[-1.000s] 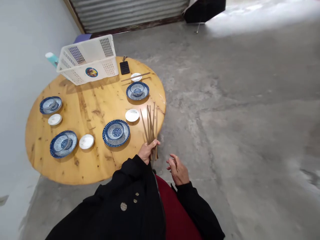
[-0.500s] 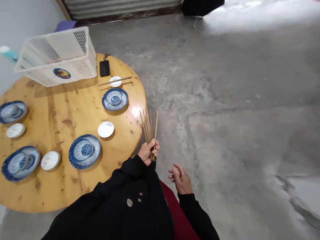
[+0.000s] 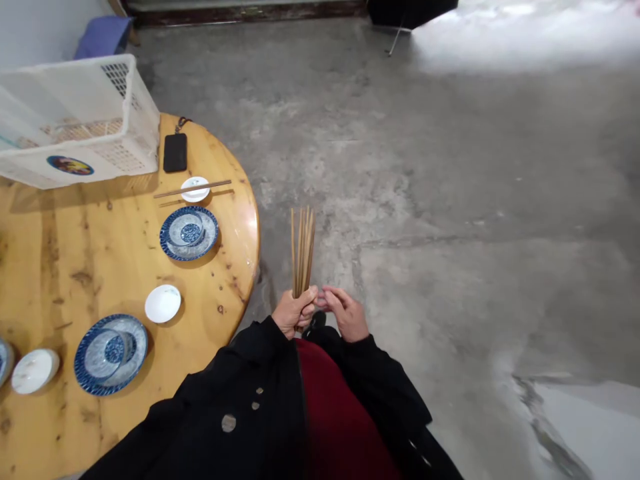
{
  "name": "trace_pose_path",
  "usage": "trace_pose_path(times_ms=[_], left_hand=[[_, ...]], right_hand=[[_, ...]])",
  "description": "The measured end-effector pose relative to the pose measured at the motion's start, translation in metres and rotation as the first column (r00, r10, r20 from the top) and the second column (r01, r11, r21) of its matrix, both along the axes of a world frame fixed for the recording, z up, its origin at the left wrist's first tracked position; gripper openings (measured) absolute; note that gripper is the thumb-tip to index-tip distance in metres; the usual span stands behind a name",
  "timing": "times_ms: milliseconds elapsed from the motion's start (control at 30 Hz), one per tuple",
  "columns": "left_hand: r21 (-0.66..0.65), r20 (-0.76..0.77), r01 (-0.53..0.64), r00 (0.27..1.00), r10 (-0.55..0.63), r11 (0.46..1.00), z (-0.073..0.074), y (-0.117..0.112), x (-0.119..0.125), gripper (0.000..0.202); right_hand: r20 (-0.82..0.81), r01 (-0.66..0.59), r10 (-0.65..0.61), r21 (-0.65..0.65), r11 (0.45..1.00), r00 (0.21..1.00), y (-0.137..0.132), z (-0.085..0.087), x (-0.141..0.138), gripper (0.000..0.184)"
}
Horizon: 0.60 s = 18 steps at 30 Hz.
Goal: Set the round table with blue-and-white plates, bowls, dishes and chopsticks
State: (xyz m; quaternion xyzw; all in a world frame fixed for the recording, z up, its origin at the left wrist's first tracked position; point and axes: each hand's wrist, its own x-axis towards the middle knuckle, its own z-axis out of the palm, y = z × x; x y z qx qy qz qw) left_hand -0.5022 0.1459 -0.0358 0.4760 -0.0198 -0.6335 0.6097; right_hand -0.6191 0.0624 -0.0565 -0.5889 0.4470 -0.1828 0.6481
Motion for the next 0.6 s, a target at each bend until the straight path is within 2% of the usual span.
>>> trace_pose_path(times_ms=[100,200,267,333,400,467,600], left_hand=[[0.057,0.103,0.015,0.994,-0.020,0.998,-0.003,-0.025,0.004,0.054],[0.099,0.304,0.054,0.949,-0.082,0.994,-0.006,-0.056,0.013,0.049],[0.099,0.450,0.054,0.888,-0.093,0.994,-0.007,-0.079,0.022,0.042],[0.097,0.563,0.020,0.823,-0.072,0.995,-0.007,-0.101,0.031,0.034],[0.121,0.650,-0.050,0.759,-0.041,0.991,-0.008,-0.124,0.036,0.025],[0.141,0.707,-0.184,0.707,0.031,0.973,-0.010,-0.148,0.037,0.018],[0.127,0.666,-0.498,0.683,0.299,0.858,-0.016,-0.190,0.036,0.014]], right_hand=[[0.101,-0.105,0.105,-0.007,0.994,0.989,-0.047,0.017,0.042,0.055],[0.269,-0.230,0.188,0.136,0.964,0.945,-0.090,0.029,0.077,0.053],[0.367,-0.351,0.249,0.245,0.904,0.896,-0.116,0.035,0.096,0.048],[0.428,-0.468,0.323,0.293,0.834,0.844,-0.139,0.039,0.110,0.044],[0.459,-0.533,0.373,0.294,0.793,0.807,-0.161,0.044,0.123,0.049],[0.459,-0.532,0.375,0.278,0.800,0.805,-0.180,0.047,0.135,0.052],[0.402,-0.520,0.400,0.256,0.815,0.824,-0.205,0.050,0.160,0.056]])
